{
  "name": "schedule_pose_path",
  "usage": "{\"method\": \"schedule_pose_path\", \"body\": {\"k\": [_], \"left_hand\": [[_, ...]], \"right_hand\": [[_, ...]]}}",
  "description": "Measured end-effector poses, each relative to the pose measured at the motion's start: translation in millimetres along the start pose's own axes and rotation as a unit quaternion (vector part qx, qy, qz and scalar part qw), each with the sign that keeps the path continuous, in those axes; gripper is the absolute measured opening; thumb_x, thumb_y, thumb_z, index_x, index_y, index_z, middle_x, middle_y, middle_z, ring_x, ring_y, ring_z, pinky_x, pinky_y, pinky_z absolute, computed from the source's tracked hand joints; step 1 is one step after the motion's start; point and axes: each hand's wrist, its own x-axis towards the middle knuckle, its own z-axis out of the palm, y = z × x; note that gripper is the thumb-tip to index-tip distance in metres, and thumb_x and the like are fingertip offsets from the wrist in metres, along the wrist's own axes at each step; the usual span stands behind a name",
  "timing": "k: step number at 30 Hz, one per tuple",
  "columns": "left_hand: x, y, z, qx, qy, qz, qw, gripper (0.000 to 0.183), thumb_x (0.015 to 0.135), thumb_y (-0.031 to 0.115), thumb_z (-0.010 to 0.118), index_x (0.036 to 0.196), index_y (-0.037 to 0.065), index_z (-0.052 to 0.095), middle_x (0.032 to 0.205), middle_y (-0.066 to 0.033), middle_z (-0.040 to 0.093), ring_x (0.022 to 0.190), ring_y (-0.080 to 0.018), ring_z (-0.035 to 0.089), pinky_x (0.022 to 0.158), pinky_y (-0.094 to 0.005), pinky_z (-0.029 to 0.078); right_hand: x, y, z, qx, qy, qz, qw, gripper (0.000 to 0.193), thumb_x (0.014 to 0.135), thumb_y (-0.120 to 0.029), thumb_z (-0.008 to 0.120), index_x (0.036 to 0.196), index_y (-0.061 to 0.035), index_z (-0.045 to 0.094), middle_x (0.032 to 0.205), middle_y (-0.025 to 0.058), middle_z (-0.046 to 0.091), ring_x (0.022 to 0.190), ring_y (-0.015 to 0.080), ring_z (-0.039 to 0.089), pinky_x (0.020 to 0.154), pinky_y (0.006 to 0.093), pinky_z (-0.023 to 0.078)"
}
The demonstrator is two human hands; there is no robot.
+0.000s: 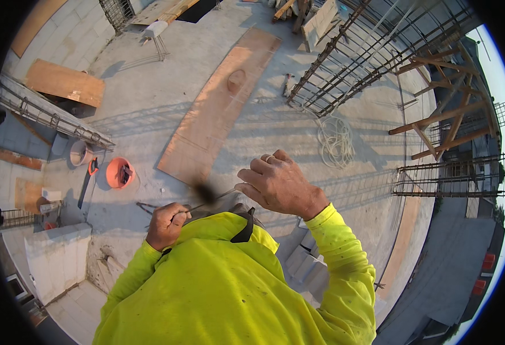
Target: The person hammers nails into a wooden board on the floor, then picks up a bundle of wire ties, separates one, and bends it around the board's edge. The person continues to manipulate the wire by hand, bending and shaping it around the board.
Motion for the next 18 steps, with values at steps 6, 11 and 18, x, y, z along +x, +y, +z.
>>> {"method": "schedule_pose_path", "body": {"k": [6,11,18], "left_hand": [[0.2,7.3,10.3,-0.005,-0.017,0.007,1.000,0.016,0.095,0.012,0.060,0.093,-0.002,0.066,0.084,-0.0161,0.070,0.073,-0.0296,0.069,0.068,-0.0362,0.054],[-2.2,10.9,18.1,-0.010,0.016,-0.004,1.000,0.015,0.095,0.008,0.058,0.090,-0.003,0.067,0.080,-0.0154,0.069,0.070,-0.0227,0.067,0.066,-0.0337,0.052],[-4.5,18.8,23.5,-0.013,0.005,-0.024,1.000,0.016,0.095,0.011,0.059,0.096,-0.003,0.067,0.087,-0.0158,0.071,0.075,-0.0253,0.070,0.069,-0.0338,0.053]], "right_hand": [[-10.1,3.0,13.3,0.102,0.012,0.020,0.994,0.009,0.091,-0.013,0.065,0.093,-0.0049,0.067,0.081,0.0098,0.062,0.077,0.0309,0.063,0.076,0.0418,0.052],[-17.3,0.2,36.7,0.167,0.131,0.070,0.975,0.027,0.093,-0.008,0.064,0.119,-0.0032,0.061,0.109,0.0171,0.063,0.096,0.0371,0.064,0.085,0.0439,0.053],[-16.8,-6.9,47.4,0.269,0.118,0.071,0.953,0.036,0.096,0.001,0.058,0.132,0.0017,0.053,0.116,0.0207,0.063,0.099,0.0350,0.067,0.086,0.0403,0.055]]}}
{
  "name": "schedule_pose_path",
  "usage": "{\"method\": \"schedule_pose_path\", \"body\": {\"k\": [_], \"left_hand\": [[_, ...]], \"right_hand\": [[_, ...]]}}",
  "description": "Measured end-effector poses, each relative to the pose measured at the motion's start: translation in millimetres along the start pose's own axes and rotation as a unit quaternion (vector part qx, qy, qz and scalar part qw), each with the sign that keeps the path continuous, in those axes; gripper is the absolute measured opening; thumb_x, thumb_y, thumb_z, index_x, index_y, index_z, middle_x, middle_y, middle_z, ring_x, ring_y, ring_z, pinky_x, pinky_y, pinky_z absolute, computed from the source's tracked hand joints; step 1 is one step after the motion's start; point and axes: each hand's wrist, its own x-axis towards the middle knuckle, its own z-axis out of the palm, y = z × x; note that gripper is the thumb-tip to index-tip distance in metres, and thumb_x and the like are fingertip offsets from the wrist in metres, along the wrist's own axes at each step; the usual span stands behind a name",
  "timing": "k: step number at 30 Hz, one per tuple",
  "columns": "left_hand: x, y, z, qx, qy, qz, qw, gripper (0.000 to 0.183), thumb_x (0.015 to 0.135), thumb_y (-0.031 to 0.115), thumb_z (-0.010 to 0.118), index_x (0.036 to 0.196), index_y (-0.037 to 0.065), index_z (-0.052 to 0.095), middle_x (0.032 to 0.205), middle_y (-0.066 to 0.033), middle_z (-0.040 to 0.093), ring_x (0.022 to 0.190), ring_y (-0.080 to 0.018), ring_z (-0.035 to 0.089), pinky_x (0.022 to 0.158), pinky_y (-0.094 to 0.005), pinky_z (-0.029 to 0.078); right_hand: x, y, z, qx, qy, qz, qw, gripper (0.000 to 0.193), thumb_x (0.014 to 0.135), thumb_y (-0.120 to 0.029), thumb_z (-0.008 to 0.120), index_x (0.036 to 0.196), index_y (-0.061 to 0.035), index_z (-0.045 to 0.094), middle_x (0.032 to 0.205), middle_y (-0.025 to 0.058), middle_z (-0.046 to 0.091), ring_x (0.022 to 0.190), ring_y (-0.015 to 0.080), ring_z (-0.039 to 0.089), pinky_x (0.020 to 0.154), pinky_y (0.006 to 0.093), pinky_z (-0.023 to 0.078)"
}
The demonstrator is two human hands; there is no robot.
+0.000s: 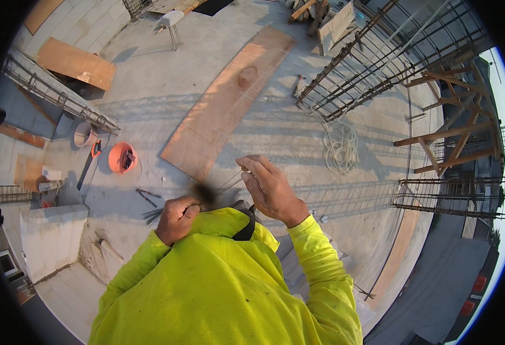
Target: The person hammers nails into a wooden board on the floor, then picks up a bundle of wire ties, separates one, and bends it around the board's edge. The person continues to manipulate the wire by hand, bending and shaping it around the board.
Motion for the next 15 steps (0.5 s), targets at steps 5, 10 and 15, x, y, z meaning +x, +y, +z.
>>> {"method": "schedule_pose_path", "body": {"k": [5,10,15], "left_hand": [[1.0,5.6,7.5,0.011,0.012,0.042,0.999,0.016,0.095,0.010,0.059,0.096,-0.003,0.067,0.087,-0.0160,0.072,0.075,-0.0252,0.069,0.069,-0.0331,0.053],[-2.2,3.8,12.5,-0.007,0.005,-0.013,1.000,0.017,0.096,0.011,0.058,0.095,-0.003,0.067,0.085,-0.0181,0.070,0.072,-0.0256,0.068,0.067,-0.0339,0.052],[-6.2,-12.2,22.8,-0.005,0.041,0.013,0.999,0.017,0.095,0.012,0.057,0.096,-0.002,0.067,0.083,-0.0179,0.070,0.069,-0.0262,0.067,0.066,-0.0350,0.051]], "right_hand": [[-5.4,8.5,19.9,0.170,0.059,0.049,0.982,0.052,0.102,-0.005,0.056,0.150,0.0008,0.037,0.124,0.0216,0.063,0.100,0.0292,0.069,0.088,0.0384,0.055],[-6.9,10.5,34.4,0.246,0.041,0.094,0.964,0.061,0.105,-0.014,0.056,0.157,0.0008,0.027,0.130,0.0217,0.061,0.105,0.0259,0.068,0.092,0.0382,0.053],[0.0,-2.9,30.1,0.146,0.095,0.066,0.983,0.069,0.101,-0.015,0.062,0.158,-0.0006,0.025,0.139,0.0226,0.056,0.125,0.0296,0.058,0.099,0.0406,0.051]]}}
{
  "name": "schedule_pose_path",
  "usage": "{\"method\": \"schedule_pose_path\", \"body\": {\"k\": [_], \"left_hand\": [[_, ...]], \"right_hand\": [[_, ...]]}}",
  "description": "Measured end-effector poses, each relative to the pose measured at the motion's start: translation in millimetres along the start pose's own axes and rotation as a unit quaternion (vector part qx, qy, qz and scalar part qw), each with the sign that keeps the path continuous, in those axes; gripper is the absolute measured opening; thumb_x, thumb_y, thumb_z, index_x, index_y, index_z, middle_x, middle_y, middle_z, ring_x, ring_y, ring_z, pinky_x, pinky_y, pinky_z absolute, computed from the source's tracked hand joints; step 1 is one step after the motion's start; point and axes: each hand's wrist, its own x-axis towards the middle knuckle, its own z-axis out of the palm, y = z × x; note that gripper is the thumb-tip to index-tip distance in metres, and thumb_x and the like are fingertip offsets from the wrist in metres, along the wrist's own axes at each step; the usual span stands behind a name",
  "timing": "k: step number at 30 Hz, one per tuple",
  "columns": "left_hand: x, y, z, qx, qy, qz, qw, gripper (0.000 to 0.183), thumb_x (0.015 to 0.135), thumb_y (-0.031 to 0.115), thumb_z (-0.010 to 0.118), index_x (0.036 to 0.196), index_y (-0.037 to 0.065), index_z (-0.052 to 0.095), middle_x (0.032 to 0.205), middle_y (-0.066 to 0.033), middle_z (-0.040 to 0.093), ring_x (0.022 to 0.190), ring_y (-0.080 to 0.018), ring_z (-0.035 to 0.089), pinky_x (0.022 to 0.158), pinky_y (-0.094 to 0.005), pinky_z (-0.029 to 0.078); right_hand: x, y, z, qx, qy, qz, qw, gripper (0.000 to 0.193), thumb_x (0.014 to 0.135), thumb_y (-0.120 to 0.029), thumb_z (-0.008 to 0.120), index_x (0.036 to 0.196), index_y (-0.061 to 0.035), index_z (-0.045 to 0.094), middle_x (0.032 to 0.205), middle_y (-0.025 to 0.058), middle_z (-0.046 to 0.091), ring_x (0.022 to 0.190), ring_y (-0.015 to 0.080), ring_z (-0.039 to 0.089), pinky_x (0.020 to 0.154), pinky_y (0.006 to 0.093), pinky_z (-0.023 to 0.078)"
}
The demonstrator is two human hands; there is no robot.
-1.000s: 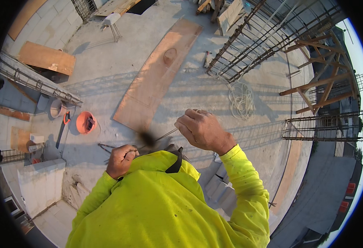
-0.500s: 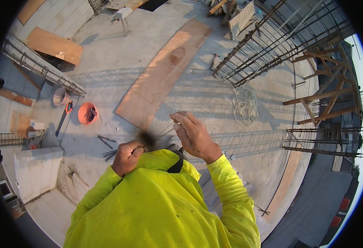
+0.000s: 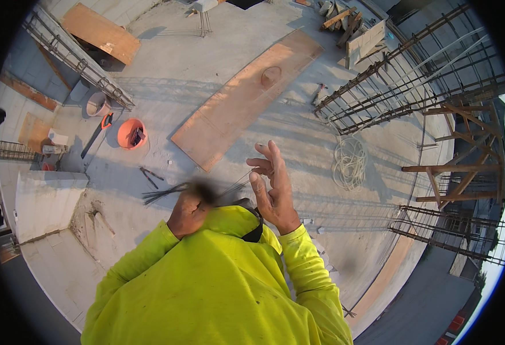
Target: The person hammers nails into a wooden board on the floor, then picks up a bundle of wire ties, separates one, and bends it around the board's edge. The person continues to manipulate the wire by hand, bending and shaping it around the board.
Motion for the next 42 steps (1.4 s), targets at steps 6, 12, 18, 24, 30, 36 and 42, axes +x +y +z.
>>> {"method": "schedule_pose_path", "body": {"k": [6,12,18,24,30,36,42], "left_hand": [[-4.1,-9.5,14.1,-0.035,0.039,-0.064,0.997,0.019,0.095,0.013,0.056,0.099,-0.001,0.068,0.079,-0.0183,0.070,0.072,-0.0316,0.069,0.068,-0.0386,0.053],[-5.5,2.3,9.0,-0.026,0.043,-0.054,0.997,0.016,0.095,0.011,0.058,0.097,-0.001,0.067,0.085,-0.0187,0.070,0.074,-0.0353,0.068,0.069,-0.0396,0.053],[-14.0,8.3,8.2,-0.067,0.076,-0.026,0.994,0.014,0.096,0.012,0.060,0.096,0.001,0.066,0.084,-0.0174,0.070,0.075,-0.0365,0.069,0.067,-0.0407,0.054],[-16.0,-8.6,8.4,0.023,0.170,-0.027,0.985,0.013,0.096,0.010,0.060,0.100,0.000,0.067,0.087,-0.0172,0.070,0.078,-0.0324,0.069,0.069,-0.0386,0.053],[-16.6,-3.9,11.3,-0.009,0.152,0.000,0.988,0.012,0.096,0.007,0.059,0.096,-0.001,0.068,0.083,-0.0179,0.069,0.072,-0.0288,0.066,0.068,-0.0351,0.052],[-7.9,-9.5,13.2,0.062,0.219,0.003,0.974,0.012,0.095,0.010,0.061,0.098,0.001,0.069,0.089,-0.0174,0.071,0.076,-0.0331,0.069,0.067,-0.0377,0.054],[-9.3,-17.3,20.6,0.050,0.192,0.007,0.980,0.012,0.093,0.011,0.064,0.101,0.002,0.069,0.095,-0.0178,0.072,0.084,-0.0376,0.070,0.072,-0.0413,0.056]], "right_hand": [[4.2,-17.6,-5.1,-0.432,-0.135,-0.211,0.866,0.037,0.088,-0.009,0.070,0.125,-0.0090,0.065,0.119,0.0094,0.070,0.128,0.0271,0.058,0.123,0.0587,0.006],[7.6,-23.6,-15.3,-0.326,-0.336,-0.125,0.875,0.020,0.087,-0.001,0.068,0.106,-0.0038,0.063,0.082,0.0097,0.064,0.075,0.0296,0.065,0.087,0.0495,0.048],[32.8,-13.1,-17.2,-0.139,-0.264,-0.086,0.951,0.015,0.089,0.003,0.066,0.103,-0.0014,0.062,0.087,0.0161,0.066,0.071,0.0363,0.067,0.061,0.0423,0.055],[18.0,-14.5,-5.4,-0.294,-0.351,-0.131,0.879,0.009,0.092,-0.006,0.068,0.100,-0.0016,0.066,0.081,0.0153,0.068,0.068,0.0338,0.067,0.059,0.0407,0.054],[32.4,-23.8,-14.3,-0.070,-0.380,-0.008,0.922,0.013,0.095,-0.008,0.064,0.104,0.0008,0.065,0.083,0.0175,0.069,0.066,0.0360,0.067,0.059,0.0395,0.052],[34.4,-17.2,-12.4,-0.334,-0.337,-0.143,0.869,0.012,0.095,-0.017,0.069,0.097,-0.0053,0.066,0.074,0.0147,0.070,0.060,0.0322,0.069,0.050,0.0396,0.052],[35.3,-21.2,-20.4,-0.016,-0.355,-0.023,0.934,0.016,0.094,-0.014,0.070,0.097,-0.0002,0.064,0.073,0.0212,0.068,0.063,0.0375,0.068,0.053,0.0428,0.053]]}}
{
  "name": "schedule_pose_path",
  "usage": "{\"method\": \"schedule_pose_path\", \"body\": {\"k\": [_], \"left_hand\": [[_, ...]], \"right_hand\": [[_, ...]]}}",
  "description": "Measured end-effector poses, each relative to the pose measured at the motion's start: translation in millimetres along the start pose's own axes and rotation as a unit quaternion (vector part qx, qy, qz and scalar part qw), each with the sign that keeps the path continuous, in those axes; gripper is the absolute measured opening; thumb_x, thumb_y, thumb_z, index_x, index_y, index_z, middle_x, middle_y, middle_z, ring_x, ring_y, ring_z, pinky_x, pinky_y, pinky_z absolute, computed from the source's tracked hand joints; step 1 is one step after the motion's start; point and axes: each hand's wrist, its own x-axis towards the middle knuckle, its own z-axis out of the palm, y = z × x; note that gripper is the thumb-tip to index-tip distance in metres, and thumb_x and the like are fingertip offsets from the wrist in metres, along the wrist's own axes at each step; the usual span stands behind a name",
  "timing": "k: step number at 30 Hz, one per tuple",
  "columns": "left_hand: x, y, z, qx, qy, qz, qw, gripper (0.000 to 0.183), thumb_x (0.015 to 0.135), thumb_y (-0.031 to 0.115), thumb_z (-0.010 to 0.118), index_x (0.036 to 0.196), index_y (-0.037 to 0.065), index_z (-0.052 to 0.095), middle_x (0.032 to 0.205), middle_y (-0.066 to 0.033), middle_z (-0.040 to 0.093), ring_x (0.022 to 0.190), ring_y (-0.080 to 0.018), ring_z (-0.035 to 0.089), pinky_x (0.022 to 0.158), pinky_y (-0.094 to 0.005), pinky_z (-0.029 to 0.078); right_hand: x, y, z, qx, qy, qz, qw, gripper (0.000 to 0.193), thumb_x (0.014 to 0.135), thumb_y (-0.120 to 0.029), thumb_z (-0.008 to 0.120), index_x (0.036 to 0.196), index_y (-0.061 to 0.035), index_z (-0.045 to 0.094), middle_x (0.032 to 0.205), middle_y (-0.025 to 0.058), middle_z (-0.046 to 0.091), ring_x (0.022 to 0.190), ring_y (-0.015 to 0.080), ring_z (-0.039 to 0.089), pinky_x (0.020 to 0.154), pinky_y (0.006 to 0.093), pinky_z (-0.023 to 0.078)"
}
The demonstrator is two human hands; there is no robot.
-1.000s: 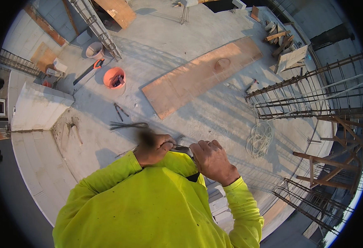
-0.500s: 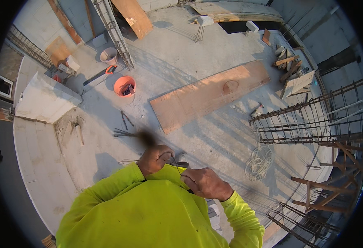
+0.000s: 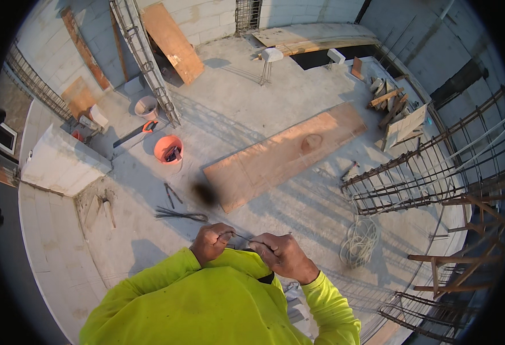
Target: The person hammers nails into a wooden board on the floor, then picks up a bundle of wire ties, separates one, and bends it around the board's edge. The person continues to manipulate the wire by hand, bending and shaping it around the board.
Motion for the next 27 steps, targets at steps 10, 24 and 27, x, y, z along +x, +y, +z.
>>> {"method": "schedule_pose_path", "body": {"k": [10,24,27], "left_hand": [[5.1,14.0,1.6,0.006,-0.023,0.021,0.999,0.012,0.094,0.010,0.065,0.101,0.001,0.069,0.094,-0.0172,0.071,0.083,-0.0371,0.071,0.072,-0.0413,0.057],[8.0,1.2,-2.3,0.058,0.000,0.093,0.994,0.013,0.094,0.010,0.066,0.106,0.006,0.065,0.088,-0.0134,0.068,0.075,-0.0349,0.069,0.064,-0.0417,0.055],[18.3,-2.3,-9.0,0.087,0.002,0.081,0.993,0.014,0.086,0.010,0.068,0.099,0.006,0.066,0.088,-0.0115,0.067,0.077,-0.0327,0.066,0.069,-0.0401,0.052]], "right_hand": [[7.1,-4.6,-13.9,0.140,-0.109,0.129,0.976,0.012,0.097,-0.011,0.065,0.095,0.0010,0.064,0.069,0.0211,0.064,0.059,0.0371,0.064,0.055,0.0442,0.052],[16.5,-1.1,-21.3,-0.023,0.054,0.064,0.996,0.013,0.099,-0.009,0.062,0.095,0.0035,0.065,0.070,0.0232,0.065,0.056,0.0400,0.063,0.049,0.0387,0.051],[21.5,9.0,-12.7,-0.301,-0.070,0.065,0.949,0.017,0.098,-0.012,0.064,0.087,0.0007,0.061,0.069,0.0238,0.063,0.055,0.0413,0.061,0.050,0.0426,0.051]]}}
